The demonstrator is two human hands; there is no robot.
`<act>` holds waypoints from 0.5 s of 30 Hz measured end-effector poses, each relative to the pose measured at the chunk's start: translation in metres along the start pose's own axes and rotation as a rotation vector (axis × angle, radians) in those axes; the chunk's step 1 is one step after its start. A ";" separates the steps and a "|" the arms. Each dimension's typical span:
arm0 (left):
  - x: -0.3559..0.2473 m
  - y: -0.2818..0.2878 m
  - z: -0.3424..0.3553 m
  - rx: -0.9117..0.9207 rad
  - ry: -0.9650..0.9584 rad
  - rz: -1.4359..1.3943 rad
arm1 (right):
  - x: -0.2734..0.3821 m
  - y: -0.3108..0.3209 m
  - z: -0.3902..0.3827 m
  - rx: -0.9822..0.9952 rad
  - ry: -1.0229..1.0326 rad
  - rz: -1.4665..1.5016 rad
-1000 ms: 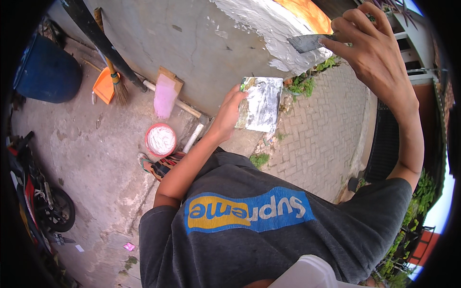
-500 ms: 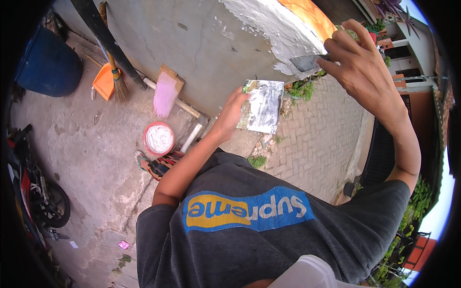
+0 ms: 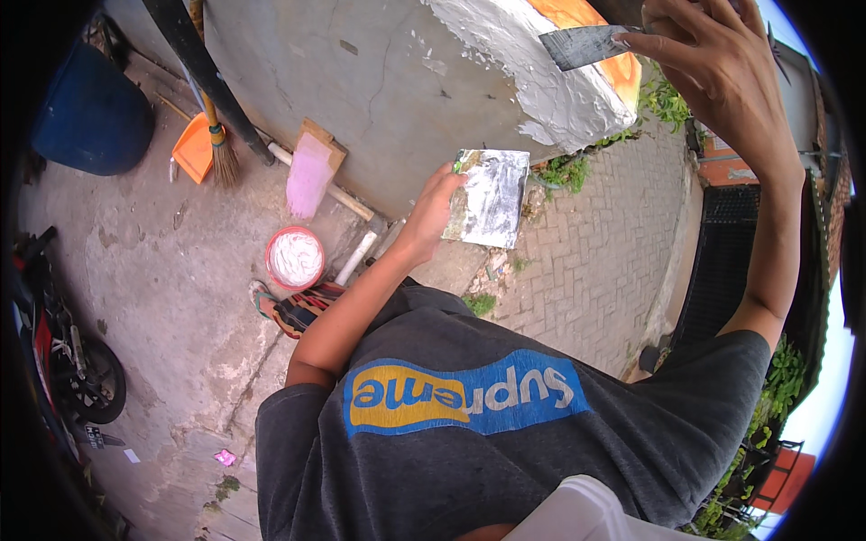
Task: The person uses a trowel and a putty knife to scoop white plaster from a bucket and apply it to a vertical wall surface. They repeatedly smooth and spread the material along the wall edge, occasionally scraping excess back onto the trowel.
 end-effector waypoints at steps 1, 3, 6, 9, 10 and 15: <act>0.001 0.000 0.000 0.006 -0.002 -0.002 | 0.003 0.001 0.000 0.056 -0.030 0.052; -0.002 0.000 0.000 0.019 -0.012 -0.006 | 0.007 -0.022 -0.002 0.142 0.061 0.163; 0.000 0.007 0.003 -0.036 -0.011 0.027 | 0.004 -0.031 0.009 0.135 0.147 0.168; 0.001 0.008 0.003 -0.023 0.016 0.032 | 0.006 -0.016 0.017 0.137 0.132 0.051; 0.002 0.005 0.002 0.008 0.032 0.028 | 0.003 -0.012 0.014 0.131 0.103 0.001; 0.021 0.014 0.009 -0.070 0.050 0.052 | 0.000 -0.010 0.010 -0.133 0.062 -0.018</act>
Point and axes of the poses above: each hand's wrist, its own z-axis towards the middle knuckle, its own y-axis out of the back of the hand, x = y × z, the point moved 4 cm from there along z, towards the middle knuckle, and after that the axes turned 13 degrees about z, right-handed, at the moved point
